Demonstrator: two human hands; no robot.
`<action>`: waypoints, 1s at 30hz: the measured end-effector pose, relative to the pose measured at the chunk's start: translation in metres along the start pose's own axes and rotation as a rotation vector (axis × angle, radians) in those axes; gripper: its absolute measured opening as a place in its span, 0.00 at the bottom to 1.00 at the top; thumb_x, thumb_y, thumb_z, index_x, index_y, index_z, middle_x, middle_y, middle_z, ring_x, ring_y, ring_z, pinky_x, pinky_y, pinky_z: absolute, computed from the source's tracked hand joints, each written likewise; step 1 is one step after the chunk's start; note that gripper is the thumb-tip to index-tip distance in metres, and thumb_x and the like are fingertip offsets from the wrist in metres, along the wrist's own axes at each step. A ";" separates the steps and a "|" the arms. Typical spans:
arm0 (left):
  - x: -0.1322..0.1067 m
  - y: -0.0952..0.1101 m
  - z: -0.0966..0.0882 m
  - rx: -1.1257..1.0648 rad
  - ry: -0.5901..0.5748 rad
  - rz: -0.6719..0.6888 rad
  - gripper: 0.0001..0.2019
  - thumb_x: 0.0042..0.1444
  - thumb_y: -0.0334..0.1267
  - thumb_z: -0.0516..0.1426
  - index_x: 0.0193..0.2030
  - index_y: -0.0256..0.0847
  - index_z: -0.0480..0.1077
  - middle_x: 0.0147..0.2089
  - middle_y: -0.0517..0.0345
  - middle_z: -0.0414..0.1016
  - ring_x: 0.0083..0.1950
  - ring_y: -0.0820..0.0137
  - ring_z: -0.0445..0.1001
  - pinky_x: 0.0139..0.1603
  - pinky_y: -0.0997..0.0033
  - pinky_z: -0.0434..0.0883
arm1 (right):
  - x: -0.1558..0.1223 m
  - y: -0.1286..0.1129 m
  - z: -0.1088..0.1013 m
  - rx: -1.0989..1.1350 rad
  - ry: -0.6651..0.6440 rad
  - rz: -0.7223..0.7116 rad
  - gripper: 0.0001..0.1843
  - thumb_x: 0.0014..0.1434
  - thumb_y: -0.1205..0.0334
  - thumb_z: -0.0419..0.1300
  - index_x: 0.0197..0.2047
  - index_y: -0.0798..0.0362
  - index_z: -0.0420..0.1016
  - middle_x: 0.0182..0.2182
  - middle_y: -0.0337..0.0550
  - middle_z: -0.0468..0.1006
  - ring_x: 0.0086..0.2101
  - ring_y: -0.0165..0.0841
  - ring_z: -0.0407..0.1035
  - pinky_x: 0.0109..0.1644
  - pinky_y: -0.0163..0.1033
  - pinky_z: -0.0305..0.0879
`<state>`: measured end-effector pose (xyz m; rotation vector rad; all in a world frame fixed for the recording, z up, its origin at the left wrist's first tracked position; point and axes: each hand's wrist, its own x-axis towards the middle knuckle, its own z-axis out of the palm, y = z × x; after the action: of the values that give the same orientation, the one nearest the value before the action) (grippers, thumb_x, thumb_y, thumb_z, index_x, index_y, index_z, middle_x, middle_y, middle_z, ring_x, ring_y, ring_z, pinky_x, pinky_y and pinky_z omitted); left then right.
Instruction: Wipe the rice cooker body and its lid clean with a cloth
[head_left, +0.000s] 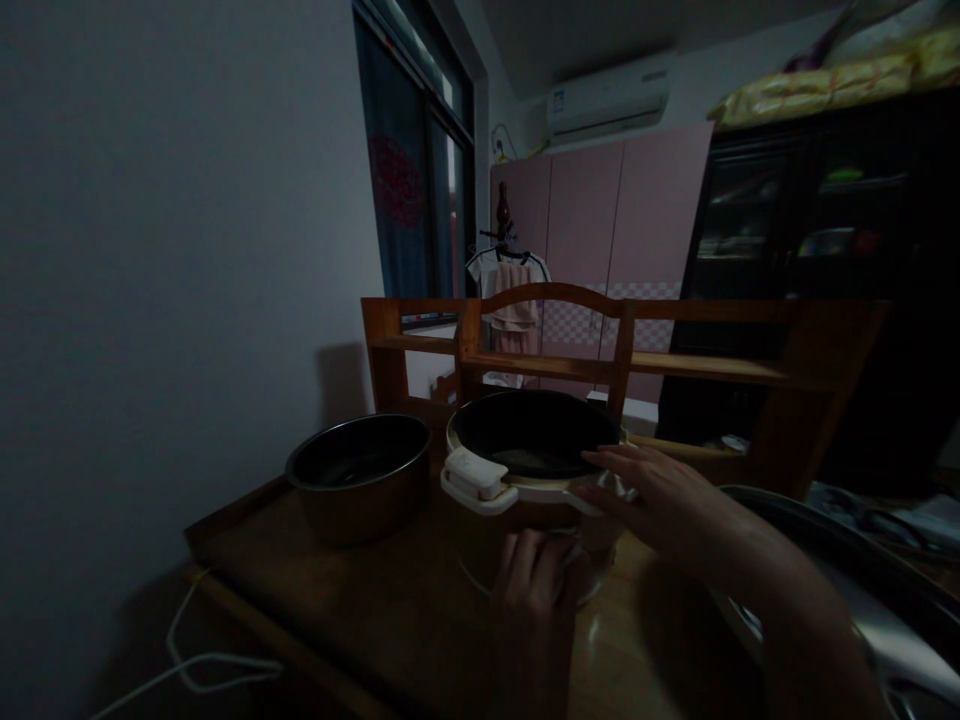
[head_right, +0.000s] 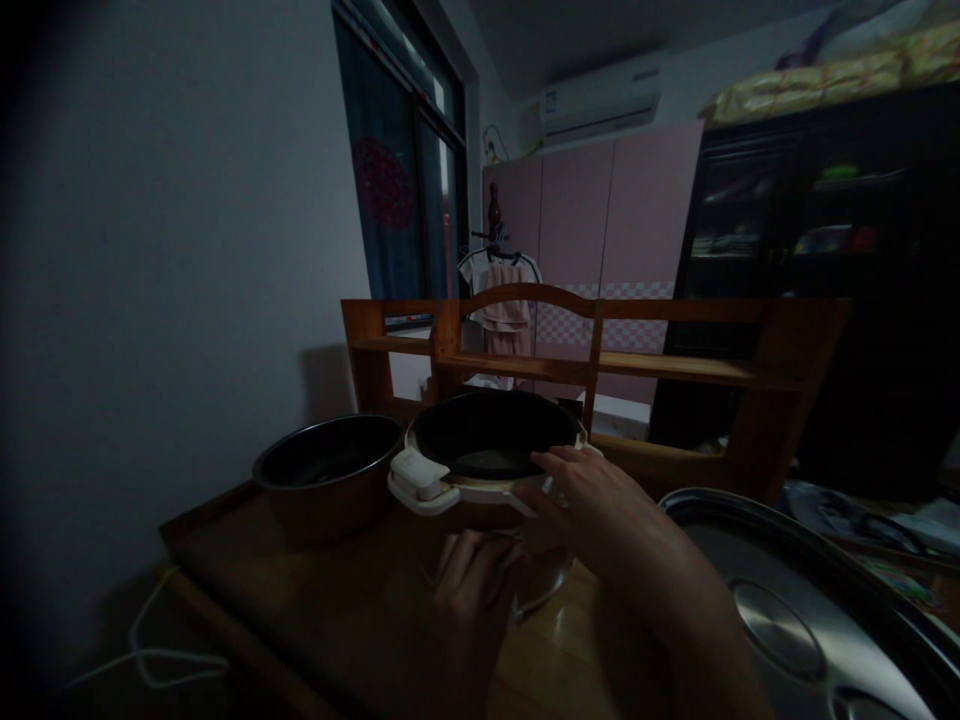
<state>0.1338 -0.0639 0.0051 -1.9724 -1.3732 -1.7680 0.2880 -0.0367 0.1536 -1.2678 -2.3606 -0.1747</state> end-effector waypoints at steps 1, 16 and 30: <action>0.000 0.000 0.000 0.010 0.007 0.009 0.06 0.60 0.32 0.57 0.42 0.45 0.72 0.37 0.58 0.72 0.39 0.68 0.66 0.42 0.66 0.65 | 0.000 0.000 0.000 -0.001 0.004 -0.002 0.30 0.66 0.42 0.51 0.60 0.53 0.72 0.55 0.53 0.76 0.55 0.48 0.69 0.59 0.55 0.66; 0.001 0.004 -0.001 -0.028 0.012 -0.029 0.05 0.60 0.37 0.58 0.43 0.47 0.72 0.39 0.58 0.72 0.39 0.68 0.67 0.42 0.66 0.65 | 0.003 -0.002 -0.001 -0.018 -0.045 0.011 0.30 0.66 0.43 0.50 0.61 0.56 0.72 0.56 0.56 0.74 0.56 0.50 0.68 0.60 0.58 0.64; -0.004 -0.002 0.008 -0.013 0.049 0.002 0.07 0.61 0.31 0.56 0.41 0.46 0.73 0.37 0.59 0.74 0.38 0.69 0.69 0.44 0.65 0.65 | 0.005 -0.004 0.000 -0.043 -0.052 0.005 0.29 0.67 0.44 0.49 0.61 0.54 0.72 0.56 0.53 0.74 0.54 0.49 0.70 0.57 0.56 0.68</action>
<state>0.1385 -0.0594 -0.0013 -1.9225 -1.3478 -1.8170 0.2825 -0.0346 0.1562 -1.3127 -2.4093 -0.1939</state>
